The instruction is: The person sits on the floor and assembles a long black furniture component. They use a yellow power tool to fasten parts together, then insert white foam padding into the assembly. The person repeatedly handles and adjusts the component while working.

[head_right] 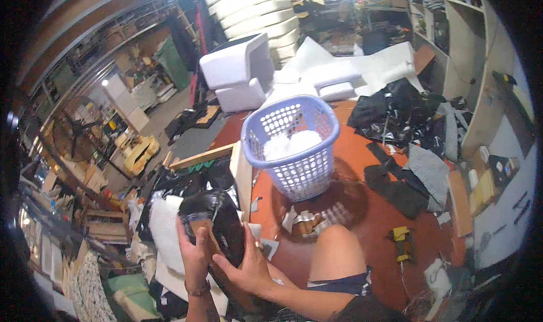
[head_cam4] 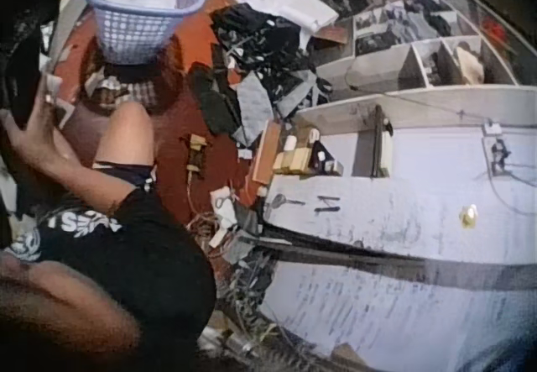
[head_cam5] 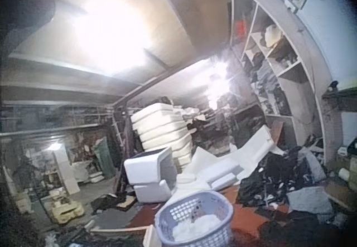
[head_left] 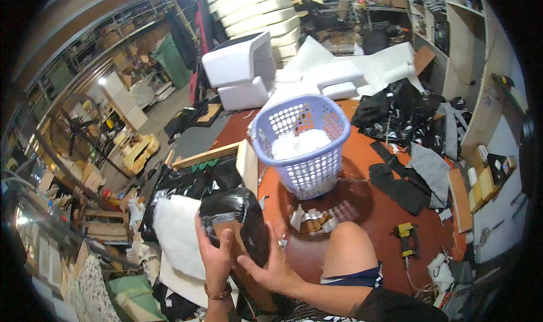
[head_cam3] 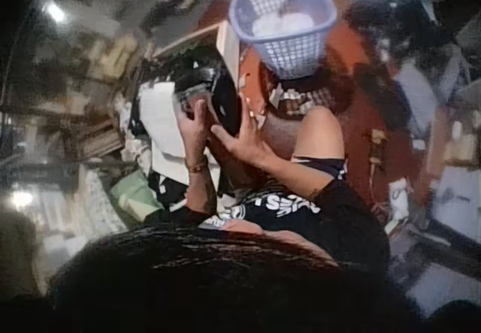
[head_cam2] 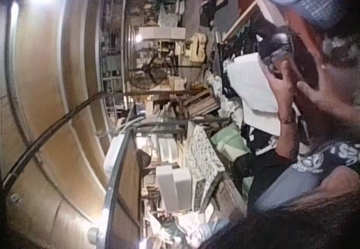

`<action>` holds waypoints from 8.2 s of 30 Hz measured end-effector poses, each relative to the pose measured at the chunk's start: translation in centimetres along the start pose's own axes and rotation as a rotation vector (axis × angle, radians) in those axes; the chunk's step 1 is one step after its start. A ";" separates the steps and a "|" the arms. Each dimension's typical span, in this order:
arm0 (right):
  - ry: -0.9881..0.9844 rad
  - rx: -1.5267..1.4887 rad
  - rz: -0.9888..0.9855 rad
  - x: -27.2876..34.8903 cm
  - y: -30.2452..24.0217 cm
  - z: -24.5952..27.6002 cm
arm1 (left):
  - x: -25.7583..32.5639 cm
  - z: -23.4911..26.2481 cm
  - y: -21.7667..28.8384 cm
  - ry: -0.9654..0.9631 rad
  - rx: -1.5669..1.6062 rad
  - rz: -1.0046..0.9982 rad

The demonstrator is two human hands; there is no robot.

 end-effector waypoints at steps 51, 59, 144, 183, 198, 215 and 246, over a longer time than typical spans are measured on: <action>-0.805 0.304 -0.046 2.2 6.1 16.0 | 12.8 -17.0 0.2 -1.092 0.200 -0.184; -0.759 0.426 -0.112 1.7 6.1 15.8 | 13.5 -17.4 -3.0 -0.988 0.386 0.018; -0.490 0.706 -0.797 17.0 -0.1 20.9 | 16.4 -18.8 -1.6 -1.035 -0.220 0.158; -0.321 -0.150 -0.551 -0.4 9.1 19.5 | 3.9 0.4 -9.1 0.236 1.162 0.361; -0.814 0.331 -0.105 5.8 2.8 7.6 | 4.2 -5.1 -11.9 -0.030 1.258 0.451; -0.529 -0.285 -0.517 10.7 12.1 10.4 | 15.9 -17.3 -16.7 -0.275 1.283 0.883; -0.417 -0.101 -0.373 -8.5 5.9 22.9 | 22.4 -14.2 -7.4 -0.863 0.678 0.533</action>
Point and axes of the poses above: each hand's wrist, its own x-axis away from the middle knuckle, its own z-axis out of the back of the hand, y = z × x, the point moved 8 cm from there along -x, towards the middle knuckle
